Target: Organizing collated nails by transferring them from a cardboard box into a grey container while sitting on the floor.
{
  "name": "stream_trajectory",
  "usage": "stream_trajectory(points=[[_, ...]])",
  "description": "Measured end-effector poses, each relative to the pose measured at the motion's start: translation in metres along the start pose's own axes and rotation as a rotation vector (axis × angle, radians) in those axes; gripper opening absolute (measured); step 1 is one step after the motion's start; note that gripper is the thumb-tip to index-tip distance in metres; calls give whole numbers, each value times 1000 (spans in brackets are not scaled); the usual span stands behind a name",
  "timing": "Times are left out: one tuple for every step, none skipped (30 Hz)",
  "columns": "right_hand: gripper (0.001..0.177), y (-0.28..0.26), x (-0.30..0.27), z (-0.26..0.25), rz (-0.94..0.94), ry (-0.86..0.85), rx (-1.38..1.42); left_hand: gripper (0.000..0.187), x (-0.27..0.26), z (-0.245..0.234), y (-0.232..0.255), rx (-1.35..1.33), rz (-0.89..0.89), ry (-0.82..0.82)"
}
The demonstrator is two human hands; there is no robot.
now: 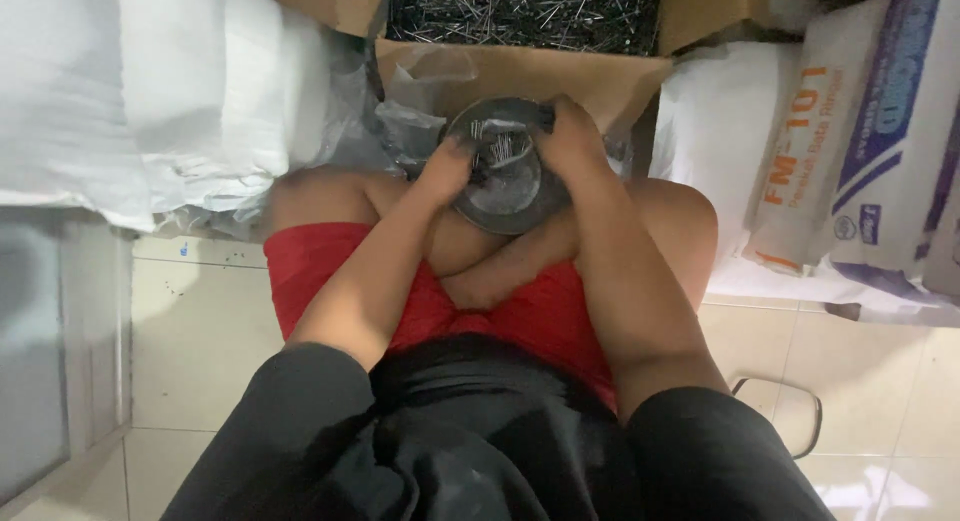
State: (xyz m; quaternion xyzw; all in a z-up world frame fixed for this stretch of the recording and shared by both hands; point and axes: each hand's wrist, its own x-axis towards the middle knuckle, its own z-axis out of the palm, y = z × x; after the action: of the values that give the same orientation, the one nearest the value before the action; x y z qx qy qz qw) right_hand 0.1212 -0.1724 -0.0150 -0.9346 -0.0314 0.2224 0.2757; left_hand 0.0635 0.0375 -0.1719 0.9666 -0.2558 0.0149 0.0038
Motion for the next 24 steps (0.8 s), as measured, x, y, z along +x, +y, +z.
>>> stream_trajectory(points=[[49,-11,-12,-7,-35,35,62,18,-6,-25,4,-344,-52,83],[48,-21,-25,-14,-69,71,126,21,-13,-50,10,-689,-99,164],[48,-18,-30,-9,-75,81,129,21,-14,-68,13,-680,-93,170],[47,-15,-34,-4,-97,88,225,27,-15,-86,17,-992,-327,83],[46,-12,-38,0,-121,95,322,33,-16,-104,20,-1298,-566,-11],[46,-12,-42,4,-127,104,322,33,-15,-110,23,-1295,-559,-4],[49,-11,-45,7,-103,52,318,31,-15,-116,25,-1273,-566,-13],[52,-11,-49,11,-80,-3,315,29,-15,-122,27,-1251,-575,-23],[52,-5,-53,16,-86,2,315,29,-20,-131,33,-1247,-572,-16],[51,-1,-54,20,-93,-6,338,28,-23,-142,36,-1228,-599,-28],[50,3,-54,23,-101,-15,360,27,-25,-151,38,-1210,-626,-39],[50,1,-55,25,-107,-9,362,27,-27,-153,39,-1205,-622,-32],[53,0,-56,27,-98,-29,393,21,-28,-155,39,-1178,-612,-35],[56,-1,-58,30,-86,-54,422,18,-31,-155,41,-1155,-605,-40],[56,4,-54,35,-90,-53,423,18,-36,-159,44,-1152,-605,-36],[53,11,-51,38,-106,-75,442,25,-39,-163,48,-1152,-587,-78],[49,17,-46,42,-122,-97,461,43,-42,-168,52,-1152,-570,-119],[49,20,-43,43,-127,-96,460,43,-42,-168,54,-1150,-570,-114],[49,24,-40,44,-137,-86,444,42,-41,-169,56,-1204,-610,-85],[49,26,-36,43,-149,-76,428,41,-39,-170,57,-1258,-648,-53],[49,25,-36,41,-156,-73,427,41,-36,-157,43,-1254,-647,-45],[49,25,-36,39,-130,-81,456,44,-34,-143,30,-1511,-630,-158],[50,24,-36,37,-103,-88,485,47,-31,-130,16,-1766,-601,-276],[50,12,-46,31,-108,-90,484,47,-32,-128,25,-1764,-603,-271]])
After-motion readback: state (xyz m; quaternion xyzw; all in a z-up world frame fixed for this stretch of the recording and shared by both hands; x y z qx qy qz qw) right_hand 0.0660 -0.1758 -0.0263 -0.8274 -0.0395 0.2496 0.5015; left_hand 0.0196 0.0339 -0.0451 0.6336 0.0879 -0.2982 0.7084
